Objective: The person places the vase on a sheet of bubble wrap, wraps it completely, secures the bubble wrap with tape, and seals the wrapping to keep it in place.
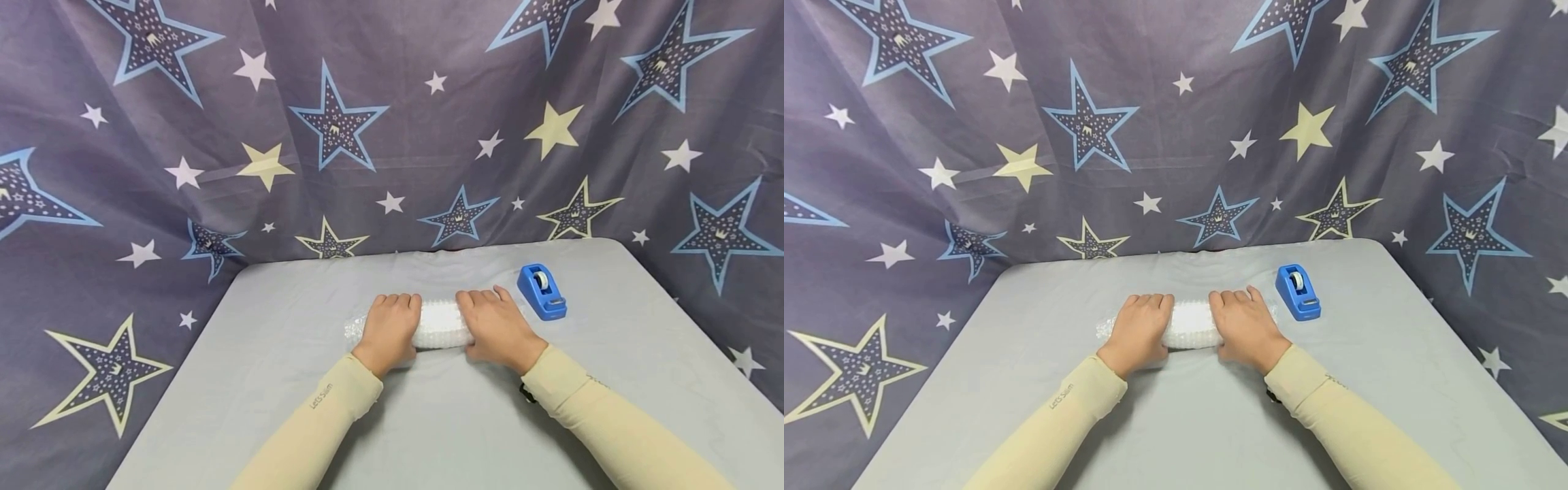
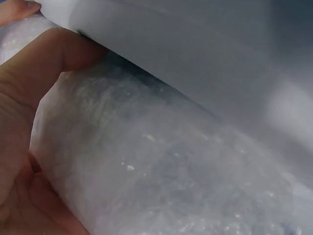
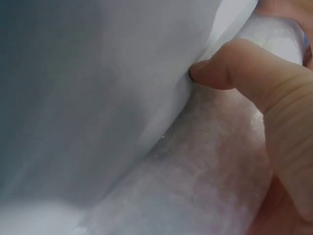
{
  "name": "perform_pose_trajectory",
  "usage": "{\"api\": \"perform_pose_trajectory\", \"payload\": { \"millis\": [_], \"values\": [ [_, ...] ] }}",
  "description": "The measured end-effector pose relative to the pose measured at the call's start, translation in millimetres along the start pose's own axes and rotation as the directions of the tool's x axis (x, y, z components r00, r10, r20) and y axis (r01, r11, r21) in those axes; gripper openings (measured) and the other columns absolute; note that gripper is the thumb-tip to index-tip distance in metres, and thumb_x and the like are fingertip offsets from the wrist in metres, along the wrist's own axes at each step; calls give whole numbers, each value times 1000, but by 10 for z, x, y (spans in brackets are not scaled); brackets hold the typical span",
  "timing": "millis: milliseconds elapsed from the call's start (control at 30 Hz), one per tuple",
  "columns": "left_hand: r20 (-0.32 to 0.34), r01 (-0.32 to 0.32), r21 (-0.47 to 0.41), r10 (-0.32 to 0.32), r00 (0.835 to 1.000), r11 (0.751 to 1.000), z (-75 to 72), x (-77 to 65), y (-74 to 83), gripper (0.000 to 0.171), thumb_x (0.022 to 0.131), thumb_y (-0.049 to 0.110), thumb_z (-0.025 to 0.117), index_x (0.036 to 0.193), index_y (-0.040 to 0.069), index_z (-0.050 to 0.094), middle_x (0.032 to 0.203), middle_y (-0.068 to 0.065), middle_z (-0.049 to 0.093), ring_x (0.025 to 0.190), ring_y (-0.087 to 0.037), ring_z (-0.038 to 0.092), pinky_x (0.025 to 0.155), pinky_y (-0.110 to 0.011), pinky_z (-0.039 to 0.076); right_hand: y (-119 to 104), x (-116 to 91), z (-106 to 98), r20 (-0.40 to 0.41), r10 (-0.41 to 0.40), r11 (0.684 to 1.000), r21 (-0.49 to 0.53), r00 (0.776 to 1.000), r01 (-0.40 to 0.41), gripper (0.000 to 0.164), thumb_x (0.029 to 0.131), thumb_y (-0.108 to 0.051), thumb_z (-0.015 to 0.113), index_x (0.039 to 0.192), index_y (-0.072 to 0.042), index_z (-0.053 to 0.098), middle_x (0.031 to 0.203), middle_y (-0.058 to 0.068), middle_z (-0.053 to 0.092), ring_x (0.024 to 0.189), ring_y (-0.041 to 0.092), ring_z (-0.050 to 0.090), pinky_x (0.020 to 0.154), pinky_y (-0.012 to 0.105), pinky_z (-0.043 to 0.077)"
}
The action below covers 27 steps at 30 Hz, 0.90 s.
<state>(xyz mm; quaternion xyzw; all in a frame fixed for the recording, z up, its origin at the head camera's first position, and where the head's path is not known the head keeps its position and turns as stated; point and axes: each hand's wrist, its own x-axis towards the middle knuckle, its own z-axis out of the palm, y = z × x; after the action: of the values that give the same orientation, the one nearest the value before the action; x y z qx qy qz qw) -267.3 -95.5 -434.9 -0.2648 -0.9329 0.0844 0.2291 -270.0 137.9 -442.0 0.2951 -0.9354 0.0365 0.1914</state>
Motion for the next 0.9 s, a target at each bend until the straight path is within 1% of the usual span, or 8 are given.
{"api": "perform_pose_trajectory", "payload": {
  "millis": [233,433,533,667,800,900],
  "values": [
    [9,4,-9,-4,1000,1000,26,17,-27,57,53,23,86,100,10,57,90,-3,67,82,-24,67,71,-39,48,4,30,1,24,9,1000,-6,1000,-9,82,56,-34,90,123,-6,53,113,13,68,106,36,66,106,62,40],
    [32,10,-23,-9,999,1000,52,24,-45,61,52,26,88,103,11,57,95,-3,68,88,-25,67,75,-40,49,3,51,17,39,25,1000,5,999,-25,83,55,-34,91,124,-5,54,116,13,67,109,37,65,108,65,39],
    [35,14,-30,-13,999,999,63,23,-51,65,51,29,90,105,11,58,97,-4,68,90,-25,67,77,-41,49,6,57,26,35,29,1000,0,999,-29,84,55,-33,91,125,-5,54,117,13,64,107,37,65,107,65,39],
    [41,17,-34,-16,999,999,82,25,-51,68,52,31,92,107,10,58,98,-4,68,91,-26,67,77,-41,49,14,59,33,22,25,1000,-17,999,-24,82,55,-34,90,122,-5,55,112,11,61,103,35,64,105,62,41],
    [42,23,-30,-21,999,999,105,30,-51,70,51,32,92,108,10,58,98,-4,67,90,-26,67,77,-41,49,22,65,34,13,16,1000,-25,1000,-16,79,55,-34,90,119,-6,56,107,10,62,101,33,61,102,57,43],
    [40,27,-28,-25,999,999,122,28,-50,71,50,33,92,108,10,58,98,-4,67,89,-26,66,77,-41,49,22,68,33,-3,5,1000,-25,1000,-5,78,53,-34,90,117,-5,56,105,10,64,98,33,61,97,54,45]
  ]
}}
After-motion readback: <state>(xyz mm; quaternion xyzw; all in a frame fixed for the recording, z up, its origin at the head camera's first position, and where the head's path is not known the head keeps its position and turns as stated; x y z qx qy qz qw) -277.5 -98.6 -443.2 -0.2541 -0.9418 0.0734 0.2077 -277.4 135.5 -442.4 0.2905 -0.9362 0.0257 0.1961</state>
